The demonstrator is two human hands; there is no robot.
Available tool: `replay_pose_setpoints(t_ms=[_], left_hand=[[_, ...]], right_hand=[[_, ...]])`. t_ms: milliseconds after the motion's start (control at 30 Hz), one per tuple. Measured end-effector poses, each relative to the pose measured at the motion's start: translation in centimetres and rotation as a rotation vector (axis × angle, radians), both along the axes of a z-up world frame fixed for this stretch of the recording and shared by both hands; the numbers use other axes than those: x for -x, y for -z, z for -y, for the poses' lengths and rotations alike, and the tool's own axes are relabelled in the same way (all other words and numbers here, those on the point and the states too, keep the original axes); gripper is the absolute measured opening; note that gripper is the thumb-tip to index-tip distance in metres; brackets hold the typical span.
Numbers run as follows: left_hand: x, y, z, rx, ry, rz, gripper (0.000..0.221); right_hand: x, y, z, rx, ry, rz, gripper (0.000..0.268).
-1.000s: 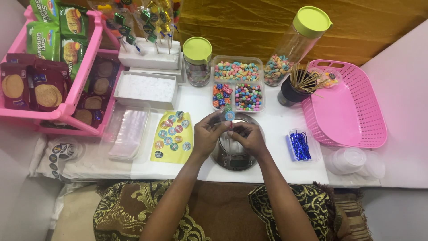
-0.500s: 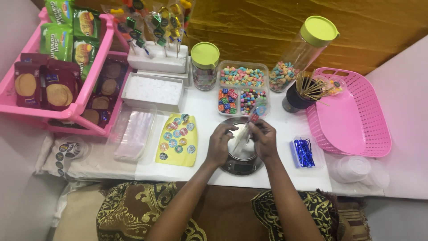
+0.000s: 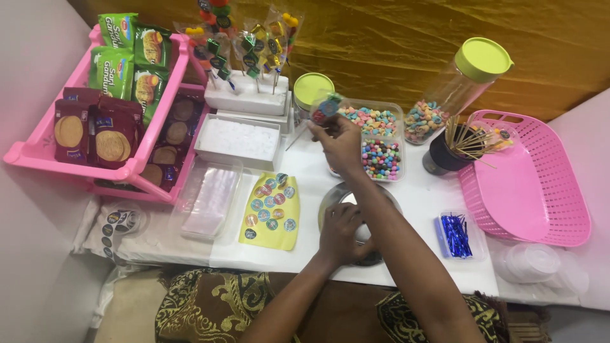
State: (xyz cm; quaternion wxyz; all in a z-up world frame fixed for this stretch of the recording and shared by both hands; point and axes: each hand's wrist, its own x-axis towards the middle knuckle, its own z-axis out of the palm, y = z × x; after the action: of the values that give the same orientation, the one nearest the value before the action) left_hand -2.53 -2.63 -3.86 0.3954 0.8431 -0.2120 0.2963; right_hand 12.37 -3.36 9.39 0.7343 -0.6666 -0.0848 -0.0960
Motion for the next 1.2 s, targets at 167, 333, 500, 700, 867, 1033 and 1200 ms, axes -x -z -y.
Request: replay_pose_setpoints(t_ms=[167, 333, 500, 700, 867, 1033, 1200], left_hand=[[-1.3, 2.0, -1.3, 0.004, -0.036, 0.077, 0.032], [-1.6, 2.2, -1.8, -0.004, -0.041, 0.058, 0.032], [-2.2, 2.4, -2.7, -0.005, -0.051, 0.045, 0.033], [-1.8, 2.9, -3.4, 0.001, -0.053, 0.019, 0.033], [-1.2, 6.0, -10.3, -0.004, -0.057, 0.004, 0.034], [1.6, 7.9, -15.6, -0.011, -0.058, -0.014, 0.035], [3.3, 7.9, -17.2, -0.013, -0.052, -0.025, 0.035]], right_hand=[[-3.6, 3.4, -4.6, 0.039, -0.006, -0.031, 0.02], [-4.9, 3.8, -6.4, 0.138, 0.047, -0.01, 0.018], [-6.9, 5.3, -6.8, 0.482, 0.142, 0.019, 0.013], [-6.1, 4.2, -7.2, 0.555, 0.107, 0.001, 0.012], [-6.0, 4.6, -7.6, 0.616, 0.125, -0.018, 0.013], [-6.7, 4.9, -7.8, 0.64, 0.137, 0.019, 0.012], [-6.5, 5.7, -8.2, 0.666, 0.114, -0.088, 0.016]])
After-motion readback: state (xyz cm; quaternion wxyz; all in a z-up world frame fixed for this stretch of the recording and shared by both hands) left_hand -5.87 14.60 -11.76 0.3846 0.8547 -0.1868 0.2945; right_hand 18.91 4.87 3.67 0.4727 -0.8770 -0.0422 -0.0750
